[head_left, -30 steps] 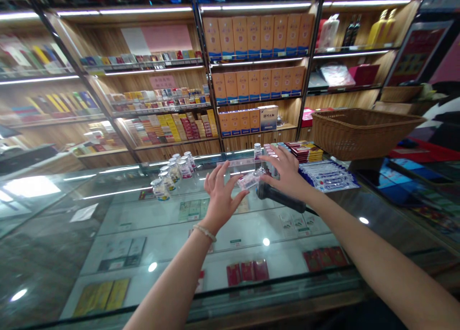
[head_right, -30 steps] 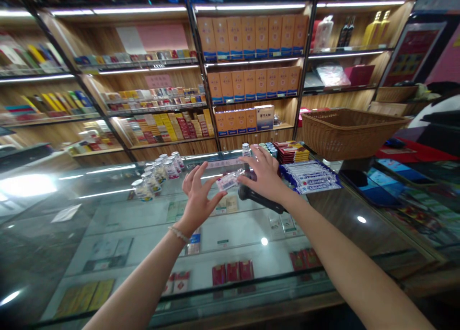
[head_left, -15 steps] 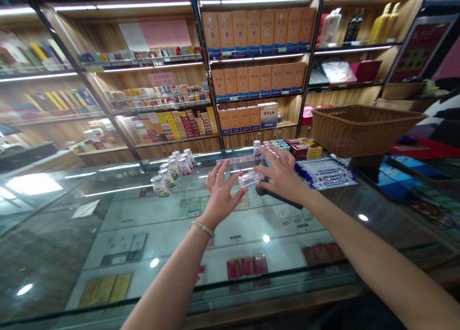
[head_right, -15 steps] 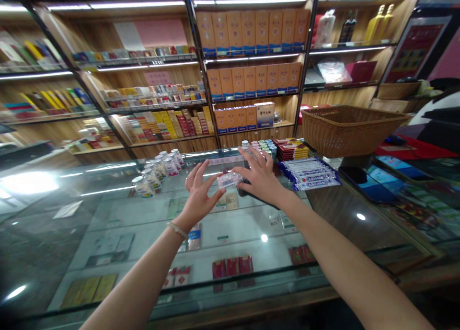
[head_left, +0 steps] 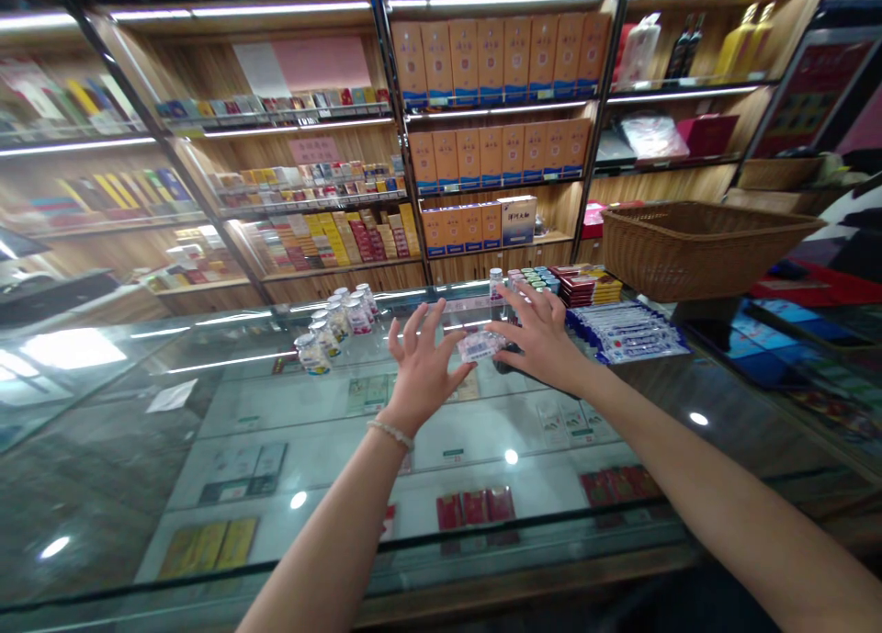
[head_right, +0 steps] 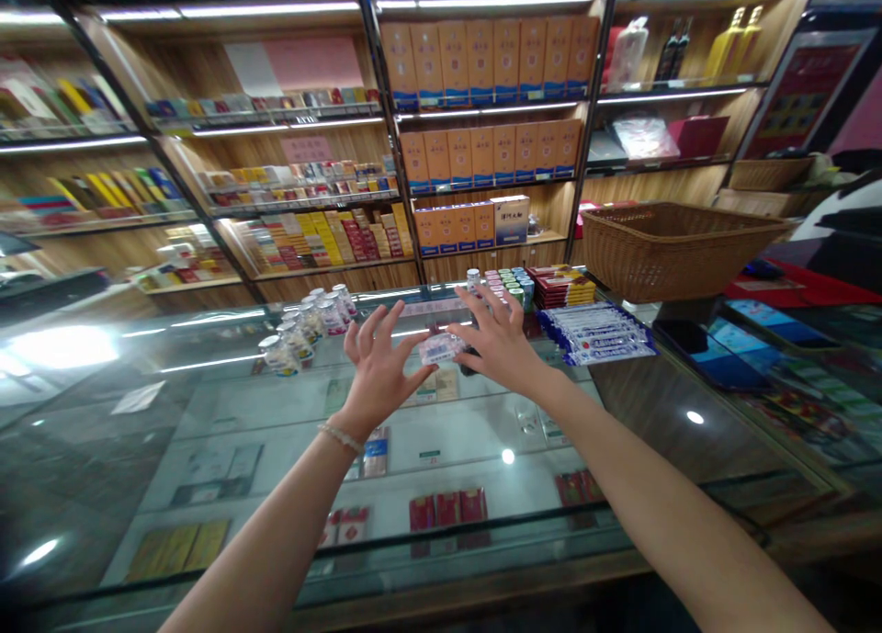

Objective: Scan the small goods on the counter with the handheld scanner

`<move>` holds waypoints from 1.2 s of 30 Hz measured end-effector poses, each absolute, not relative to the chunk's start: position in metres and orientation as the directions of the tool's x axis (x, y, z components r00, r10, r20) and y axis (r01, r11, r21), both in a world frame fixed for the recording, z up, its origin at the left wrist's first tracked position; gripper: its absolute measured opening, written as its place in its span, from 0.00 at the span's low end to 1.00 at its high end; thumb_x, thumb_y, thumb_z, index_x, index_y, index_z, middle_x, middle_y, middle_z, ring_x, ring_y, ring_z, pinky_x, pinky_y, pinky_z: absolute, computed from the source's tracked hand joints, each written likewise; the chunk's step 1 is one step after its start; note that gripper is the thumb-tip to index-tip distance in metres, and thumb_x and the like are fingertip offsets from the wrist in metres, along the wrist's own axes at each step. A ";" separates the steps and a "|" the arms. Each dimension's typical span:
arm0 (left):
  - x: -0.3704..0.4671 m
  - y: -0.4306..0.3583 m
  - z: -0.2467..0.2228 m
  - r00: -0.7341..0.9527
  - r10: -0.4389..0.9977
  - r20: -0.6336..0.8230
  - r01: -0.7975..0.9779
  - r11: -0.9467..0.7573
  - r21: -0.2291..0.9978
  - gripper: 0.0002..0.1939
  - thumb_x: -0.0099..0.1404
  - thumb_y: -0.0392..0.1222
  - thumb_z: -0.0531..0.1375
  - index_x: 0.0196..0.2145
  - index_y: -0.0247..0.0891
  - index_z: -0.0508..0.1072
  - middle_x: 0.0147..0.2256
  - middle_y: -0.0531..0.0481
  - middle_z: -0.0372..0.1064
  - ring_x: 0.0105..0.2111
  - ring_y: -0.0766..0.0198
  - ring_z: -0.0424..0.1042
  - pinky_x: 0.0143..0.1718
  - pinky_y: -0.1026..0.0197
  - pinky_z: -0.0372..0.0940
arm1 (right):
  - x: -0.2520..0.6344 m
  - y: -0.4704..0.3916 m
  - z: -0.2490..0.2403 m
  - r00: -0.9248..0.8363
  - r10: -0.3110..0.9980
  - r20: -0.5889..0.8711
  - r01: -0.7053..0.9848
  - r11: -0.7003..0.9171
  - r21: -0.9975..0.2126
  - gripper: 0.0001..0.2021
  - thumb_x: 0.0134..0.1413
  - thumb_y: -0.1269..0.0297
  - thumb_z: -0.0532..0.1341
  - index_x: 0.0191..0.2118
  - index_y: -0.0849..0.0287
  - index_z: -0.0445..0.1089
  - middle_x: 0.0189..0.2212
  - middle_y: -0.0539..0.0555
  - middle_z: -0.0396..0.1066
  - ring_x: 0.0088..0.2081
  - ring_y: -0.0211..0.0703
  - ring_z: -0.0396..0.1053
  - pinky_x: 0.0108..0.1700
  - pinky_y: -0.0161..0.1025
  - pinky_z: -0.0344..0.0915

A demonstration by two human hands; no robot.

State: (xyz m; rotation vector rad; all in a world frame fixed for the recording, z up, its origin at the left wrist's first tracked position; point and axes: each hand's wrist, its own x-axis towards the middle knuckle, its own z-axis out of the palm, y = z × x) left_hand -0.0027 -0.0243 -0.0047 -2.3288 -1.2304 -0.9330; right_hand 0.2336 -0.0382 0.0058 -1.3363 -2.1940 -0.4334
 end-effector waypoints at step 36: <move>-0.010 -0.014 -0.011 0.228 0.677 0.700 0.898 -0.423 0.117 0.17 0.63 0.46 0.69 0.50 0.49 0.78 0.71 0.43 0.56 0.71 0.38 0.51 0.69 0.30 0.41 | 0.256 -0.035 -0.033 -0.158 0.967 0.202 0.963 0.196 -0.185 0.24 0.58 0.56 0.63 0.58 0.61 0.72 0.69 0.68 0.61 0.69 0.65 0.58 0.67 0.57 0.59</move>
